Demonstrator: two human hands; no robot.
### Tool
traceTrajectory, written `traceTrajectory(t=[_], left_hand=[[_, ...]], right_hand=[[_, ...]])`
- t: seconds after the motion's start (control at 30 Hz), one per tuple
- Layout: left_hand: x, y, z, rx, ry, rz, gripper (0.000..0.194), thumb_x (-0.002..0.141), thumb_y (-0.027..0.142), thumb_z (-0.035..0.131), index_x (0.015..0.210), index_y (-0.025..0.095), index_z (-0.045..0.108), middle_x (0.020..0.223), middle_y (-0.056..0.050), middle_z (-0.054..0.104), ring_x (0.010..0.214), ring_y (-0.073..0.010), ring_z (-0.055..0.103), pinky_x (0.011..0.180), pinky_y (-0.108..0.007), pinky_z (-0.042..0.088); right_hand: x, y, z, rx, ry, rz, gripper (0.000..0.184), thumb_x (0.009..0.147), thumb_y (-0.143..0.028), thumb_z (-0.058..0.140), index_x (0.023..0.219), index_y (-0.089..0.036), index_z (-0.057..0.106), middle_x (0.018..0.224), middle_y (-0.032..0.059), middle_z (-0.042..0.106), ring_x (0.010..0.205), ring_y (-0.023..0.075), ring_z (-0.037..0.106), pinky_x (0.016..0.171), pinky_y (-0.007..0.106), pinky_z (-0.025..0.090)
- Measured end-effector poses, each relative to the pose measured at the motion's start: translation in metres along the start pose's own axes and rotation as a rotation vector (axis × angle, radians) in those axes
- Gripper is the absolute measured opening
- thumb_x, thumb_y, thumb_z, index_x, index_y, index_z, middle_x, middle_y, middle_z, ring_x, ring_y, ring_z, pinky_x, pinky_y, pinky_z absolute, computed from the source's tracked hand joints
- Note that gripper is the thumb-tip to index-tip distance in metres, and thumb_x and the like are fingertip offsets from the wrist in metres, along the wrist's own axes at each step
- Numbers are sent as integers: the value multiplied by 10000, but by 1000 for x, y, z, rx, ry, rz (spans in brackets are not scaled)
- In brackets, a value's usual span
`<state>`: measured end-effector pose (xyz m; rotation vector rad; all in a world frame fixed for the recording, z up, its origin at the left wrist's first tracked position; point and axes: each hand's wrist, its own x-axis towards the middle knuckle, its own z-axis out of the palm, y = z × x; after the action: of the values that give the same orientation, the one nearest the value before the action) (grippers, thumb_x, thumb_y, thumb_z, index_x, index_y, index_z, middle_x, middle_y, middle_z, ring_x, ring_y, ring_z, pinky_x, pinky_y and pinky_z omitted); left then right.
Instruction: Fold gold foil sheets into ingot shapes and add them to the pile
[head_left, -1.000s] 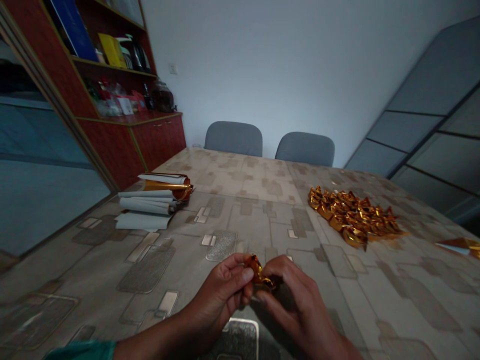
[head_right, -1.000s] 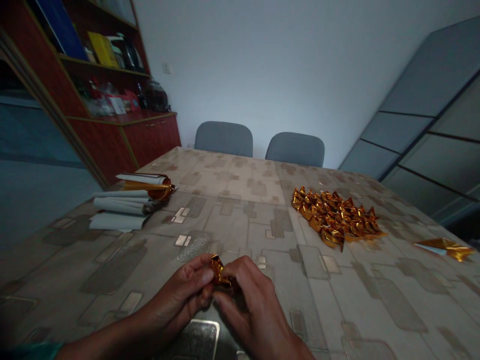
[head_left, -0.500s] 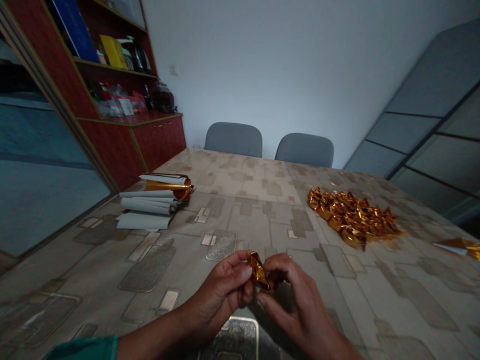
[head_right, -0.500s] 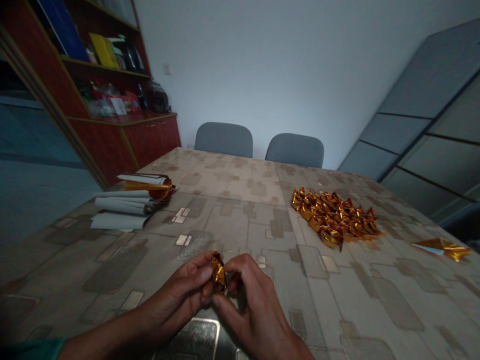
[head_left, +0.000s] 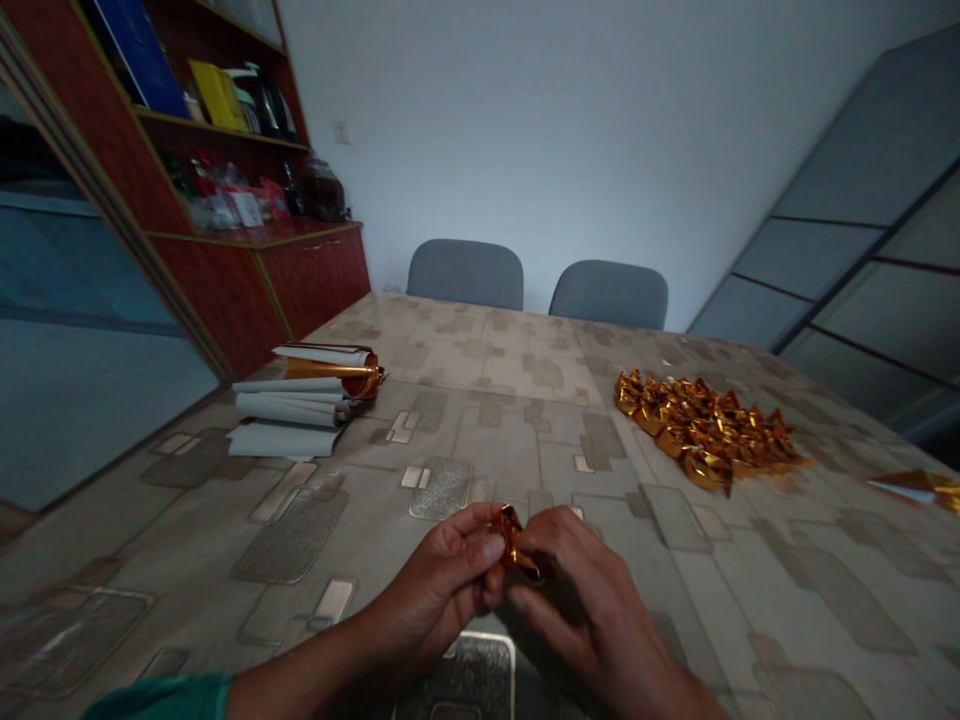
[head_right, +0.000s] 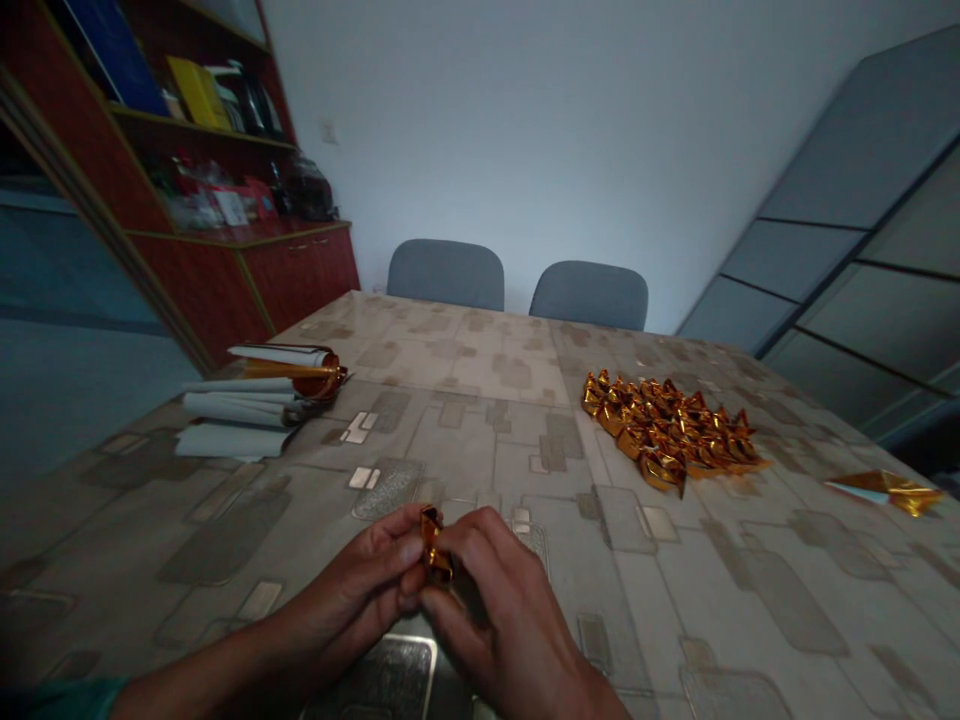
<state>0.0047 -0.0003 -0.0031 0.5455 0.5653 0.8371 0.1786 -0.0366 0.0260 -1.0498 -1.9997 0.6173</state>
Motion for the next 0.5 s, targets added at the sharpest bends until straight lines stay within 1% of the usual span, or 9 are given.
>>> traceTrajectory(t=[0.07,0.13,0.37,0.5], left_hand=[[-1,-1,-1,-33,-23,10,419,673,327,919,982,186,675,652,49,587,549,-54,507,586,-185,397],[-1,-2,-2,-50,-42,5,399,688,313,910,979,190,665,652,52,584,556,-56,510,594,-187,396],[-3,-2,-2,-33,-36,-27,402,686,307,912,980,184,667,724,27,614,570,-57,498,590,-197,385],[-2,-1,-2,5,-56,-53,376,709,325,896,977,174,679,773,-1,617,615,-75,519,614,-212,392]], right_hand=[[-1,0,2,29,68,13,212,888,-136,616,1033,-262,526,895,1,586,777,166,577,685,277,493],[-2,1,4,32,98,15,220,886,-130,608,1025,-266,504,892,-2,584,765,164,570,666,271,483],[-2,0,5,-1,55,-38,170,938,-115,566,1015,-257,513,929,8,594,825,159,587,725,262,495],[-2,0,4,-26,12,-24,144,948,-112,565,990,-244,527,918,14,601,825,165,601,733,271,503]])
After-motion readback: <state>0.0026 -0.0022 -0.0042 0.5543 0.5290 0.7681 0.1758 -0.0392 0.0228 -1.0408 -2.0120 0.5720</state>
